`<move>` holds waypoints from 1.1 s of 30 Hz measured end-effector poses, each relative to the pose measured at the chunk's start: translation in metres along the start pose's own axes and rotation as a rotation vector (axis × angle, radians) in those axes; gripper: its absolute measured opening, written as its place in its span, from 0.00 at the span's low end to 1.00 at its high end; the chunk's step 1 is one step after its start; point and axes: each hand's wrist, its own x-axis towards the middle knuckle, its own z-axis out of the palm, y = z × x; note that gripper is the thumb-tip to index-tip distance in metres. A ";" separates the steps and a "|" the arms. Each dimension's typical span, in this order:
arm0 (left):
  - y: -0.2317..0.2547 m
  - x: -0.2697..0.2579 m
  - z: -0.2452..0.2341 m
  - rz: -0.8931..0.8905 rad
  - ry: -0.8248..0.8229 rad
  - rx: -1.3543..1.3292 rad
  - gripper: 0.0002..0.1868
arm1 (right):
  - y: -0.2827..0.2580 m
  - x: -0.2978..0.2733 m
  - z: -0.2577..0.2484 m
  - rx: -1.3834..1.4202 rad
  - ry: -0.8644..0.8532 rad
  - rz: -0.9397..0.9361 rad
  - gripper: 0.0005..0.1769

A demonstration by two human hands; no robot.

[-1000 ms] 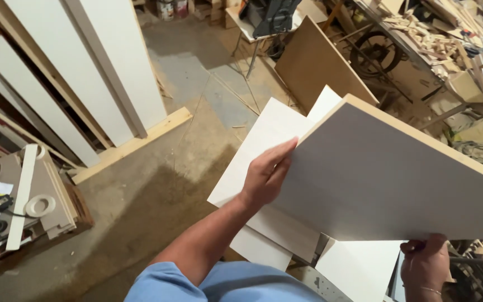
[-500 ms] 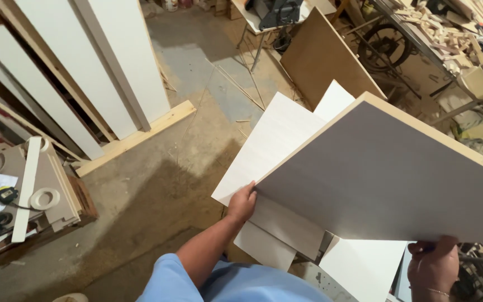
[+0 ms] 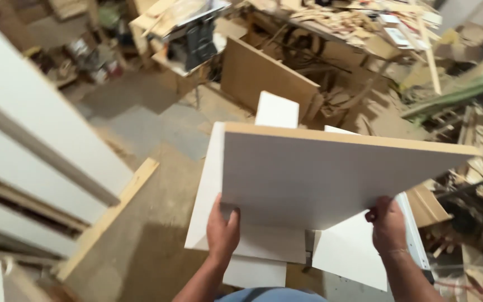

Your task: Handling, marking, and assembling melamine boards for a cabinet project.

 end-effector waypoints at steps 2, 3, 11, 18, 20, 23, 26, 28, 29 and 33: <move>0.052 -0.008 -0.011 0.102 0.026 -0.060 0.35 | 0.006 0.004 -0.005 0.001 0.017 0.026 0.19; 0.079 -0.012 -0.017 0.091 0.075 -0.104 0.36 | 0.008 0.004 -0.006 -0.038 -0.019 -0.001 0.23; 0.218 -0.023 -0.033 1.160 0.533 0.134 0.44 | -0.025 -0.007 -0.006 0.004 -0.085 0.047 0.31; 0.311 -0.031 0.014 1.342 0.291 0.700 0.37 | -0.082 -0.014 -0.023 -0.074 -0.043 -0.223 0.20; 0.311 -0.030 0.027 1.346 0.297 0.778 0.38 | -0.110 -0.011 -0.033 -0.041 0.008 -0.335 0.23; 0.305 -0.026 0.039 1.221 0.358 0.896 0.37 | -0.144 0.004 -0.052 0.068 -0.110 -0.479 0.23; 0.304 -0.028 0.046 1.227 0.422 0.868 0.32 | -0.179 0.021 -0.069 0.110 -0.357 -0.652 0.27; 0.300 -0.030 0.045 1.215 0.445 0.913 0.33 | -0.189 0.032 -0.075 0.108 -0.495 -0.802 0.24; 0.303 -0.028 0.047 1.200 0.431 0.930 0.33 | -0.186 0.036 -0.075 0.115 -0.505 -0.781 0.24; 0.301 -0.028 0.049 1.230 0.391 0.903 0.33 | -0.162 0.041 -0.076 0.068 -0.584 -0.825 0.27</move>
